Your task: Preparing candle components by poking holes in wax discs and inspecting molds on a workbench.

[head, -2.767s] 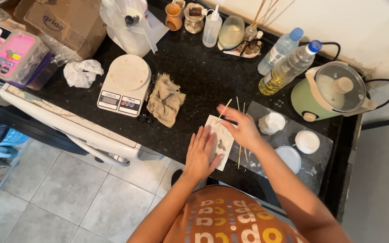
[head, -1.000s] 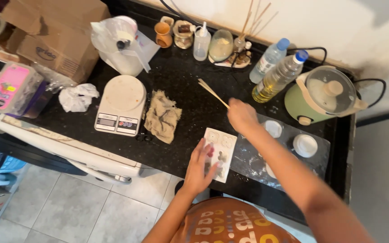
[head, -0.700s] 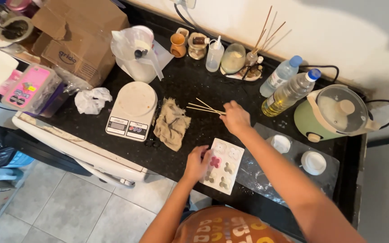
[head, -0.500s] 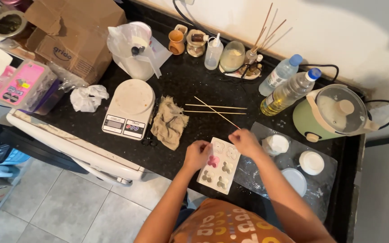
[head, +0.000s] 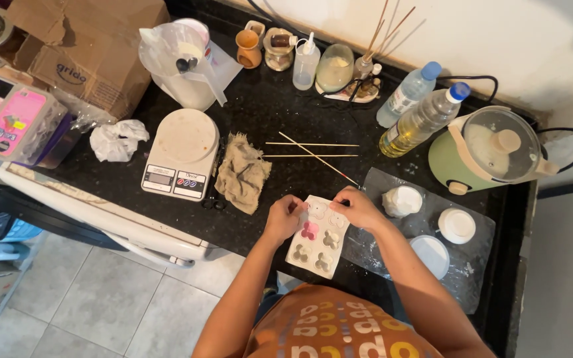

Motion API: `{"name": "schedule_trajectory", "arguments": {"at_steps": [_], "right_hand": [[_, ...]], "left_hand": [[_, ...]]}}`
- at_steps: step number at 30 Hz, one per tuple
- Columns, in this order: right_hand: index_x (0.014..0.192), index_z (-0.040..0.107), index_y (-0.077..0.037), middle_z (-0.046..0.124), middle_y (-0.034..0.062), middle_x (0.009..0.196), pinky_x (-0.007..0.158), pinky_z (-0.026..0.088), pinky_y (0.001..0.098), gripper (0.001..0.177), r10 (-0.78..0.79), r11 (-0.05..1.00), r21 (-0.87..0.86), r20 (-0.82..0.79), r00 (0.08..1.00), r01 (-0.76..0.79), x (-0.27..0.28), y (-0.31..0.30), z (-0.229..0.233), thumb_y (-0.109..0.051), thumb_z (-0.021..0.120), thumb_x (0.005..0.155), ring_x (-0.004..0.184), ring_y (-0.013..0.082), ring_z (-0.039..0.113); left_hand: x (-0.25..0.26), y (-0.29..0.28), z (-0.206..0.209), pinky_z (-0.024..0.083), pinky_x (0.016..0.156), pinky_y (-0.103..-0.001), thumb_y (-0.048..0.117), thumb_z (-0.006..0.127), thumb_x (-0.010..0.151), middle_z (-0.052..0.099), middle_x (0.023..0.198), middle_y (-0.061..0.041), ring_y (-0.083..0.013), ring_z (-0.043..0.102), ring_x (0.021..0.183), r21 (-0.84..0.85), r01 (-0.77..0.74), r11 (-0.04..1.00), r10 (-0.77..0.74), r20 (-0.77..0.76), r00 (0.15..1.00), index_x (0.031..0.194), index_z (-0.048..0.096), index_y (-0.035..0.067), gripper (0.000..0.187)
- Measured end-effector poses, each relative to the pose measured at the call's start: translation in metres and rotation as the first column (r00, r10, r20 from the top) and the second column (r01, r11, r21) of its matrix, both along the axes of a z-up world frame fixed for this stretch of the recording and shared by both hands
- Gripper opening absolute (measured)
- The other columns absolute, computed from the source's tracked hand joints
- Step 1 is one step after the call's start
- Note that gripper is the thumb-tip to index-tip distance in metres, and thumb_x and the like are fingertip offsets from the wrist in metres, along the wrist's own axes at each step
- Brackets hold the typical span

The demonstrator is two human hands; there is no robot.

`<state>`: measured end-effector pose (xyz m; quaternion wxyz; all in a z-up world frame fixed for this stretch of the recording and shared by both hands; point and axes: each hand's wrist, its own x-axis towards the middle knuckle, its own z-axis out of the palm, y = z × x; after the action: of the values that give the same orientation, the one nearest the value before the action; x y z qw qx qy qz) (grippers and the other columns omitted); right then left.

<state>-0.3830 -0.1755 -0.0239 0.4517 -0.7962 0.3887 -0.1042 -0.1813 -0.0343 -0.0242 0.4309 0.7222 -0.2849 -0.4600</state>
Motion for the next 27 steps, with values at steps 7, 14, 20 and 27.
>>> {"name": "schedule_trajectory", "arguments": {"at_steps": [7,14,20,27], "right_hand": [[0.085,0.078,-0.007,0.071,0.0103,0.101,0.088,0.053,0.0411,0.012,-0.01,1.0,0.017,0.039,0.999,0.009,-0.003,0.0,0.001,-0.017,0.08,0.081,0.101,0.0298,0.069],[0.087,0.078,-0.009,0.072,0.01,0.094,0.083,0.054,0.0402,0.013,0.066,0.998,-0.007,-0.073,0.995,-0.067,0.009,-0.002,0.012,-0.021,0.079,0.081,0.096,0.0299,0.071],[0.092,0.08,-0.009,0.075,0.0138,0.091,0.079,0.055,0.0416,0.02,0.111,0.994,0.012,-0.174,0.978,-0.11,0.033,-0.004,0.02,-0.027,0.074,0.085,0.092,0.0315,0.072],[0.089,0.082,-0.012,0.074,0.011,0.082,0.071,0.054,0.0355,0.017,0.07,0.997,0.053,-0.131,0.989,-0.064,0.053,-0.006,0.003,-0.027,0.078,0.081,0.081,0.0248,0.071]], "left_hand": [[0.004,0.01,-0.003,0.054,0.073,-0.037,0.026,0.07,0.096,0.072,0.084,-0.011,-0.0235,0.067,0.082,0.008,0.0,1.0,0.0,0.015,1.0,0.096,0.074,0.009,0.018],[-0.003,0.007,0.006,0.055,0.073,-0.039,0.023,0.071,0.095,0.073,0.085,-0.013,-0.0291,0.07,0.082,-0.027,0.022,0.999,-0.019,0.076,0.997,0.094,0.073,0.008,0.016],[-0.005,0.012,0.021,0.056,0.074,-0.04,0.032,0.075,0.09,0.074,0.087,-0.013,-0.0304,0.071,0.085,0.013,0.009,1.0,-0.01,0.121,0.993,0.095,0.074,0.008,0.024],[-0.012,0.029,0.064,0.058,0.078,-0.043,0.041,0.084,0.076,0.074,0.09,-0.015,-0.0343,0.073,0.09,0.147,0.064,0.987,-0.091,0.18,0.979,0.09,0.077,0.004,0.04]]}}
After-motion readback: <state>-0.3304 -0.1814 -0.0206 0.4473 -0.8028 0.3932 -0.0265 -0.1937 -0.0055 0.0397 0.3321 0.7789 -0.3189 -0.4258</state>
